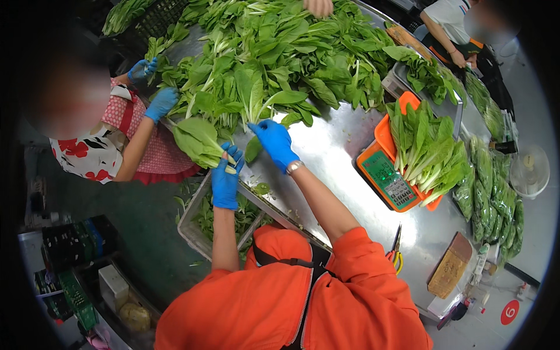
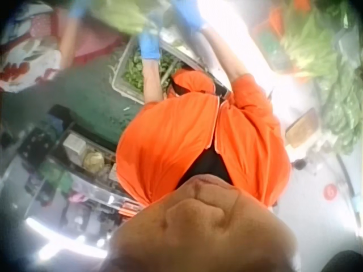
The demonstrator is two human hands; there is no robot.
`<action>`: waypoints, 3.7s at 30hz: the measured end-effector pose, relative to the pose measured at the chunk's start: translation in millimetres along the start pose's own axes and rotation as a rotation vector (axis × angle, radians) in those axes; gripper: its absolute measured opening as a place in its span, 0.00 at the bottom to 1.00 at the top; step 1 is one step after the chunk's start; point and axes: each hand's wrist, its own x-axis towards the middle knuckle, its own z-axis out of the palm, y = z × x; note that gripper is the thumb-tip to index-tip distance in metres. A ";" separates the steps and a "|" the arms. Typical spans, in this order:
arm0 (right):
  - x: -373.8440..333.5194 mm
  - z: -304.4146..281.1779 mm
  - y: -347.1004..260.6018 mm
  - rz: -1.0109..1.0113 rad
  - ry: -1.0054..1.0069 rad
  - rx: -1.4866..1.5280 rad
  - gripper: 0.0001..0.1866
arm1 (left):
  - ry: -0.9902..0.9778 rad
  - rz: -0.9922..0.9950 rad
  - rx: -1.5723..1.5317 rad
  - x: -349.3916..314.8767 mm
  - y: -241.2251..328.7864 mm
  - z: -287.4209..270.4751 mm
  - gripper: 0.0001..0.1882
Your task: The person trims the roots of leafy green vegetables using shears, weighs them on a digital scale, and places them into plastic bags. The person then seals the bags and sets them aside on the table.
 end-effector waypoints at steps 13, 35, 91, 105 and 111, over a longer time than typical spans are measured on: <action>16.2 -9.4 19.7 0.230 -0.093 0.805 0.10 | -0.064 -0.099 -0.075 -2.3 0.2 -7.4 0.22; -112.0 -36.7 -6.5 -0.363 0.116 -0.372 0.24 | -0.133 -0.159 0.140 -31.8 -30.8 30.5 0.05; -153.3 -158.3 80.9 0.126 0.198 0.194 0.17 | -0.242 -0.068 0.645 -107.1 -131.2 111.9 0.09; -214.8 -164.1 -21.4 -0.472 0.124 0.452 0.12 | -0.428 -0.309 0.091 -32.8 -117.9 22.5 0.16; -189.4 -171.4 4.4 -0.230 0.246 -0.040 0.28 | -0.275 -0.119 0.302 -93.0 -96.5 101.2 0.13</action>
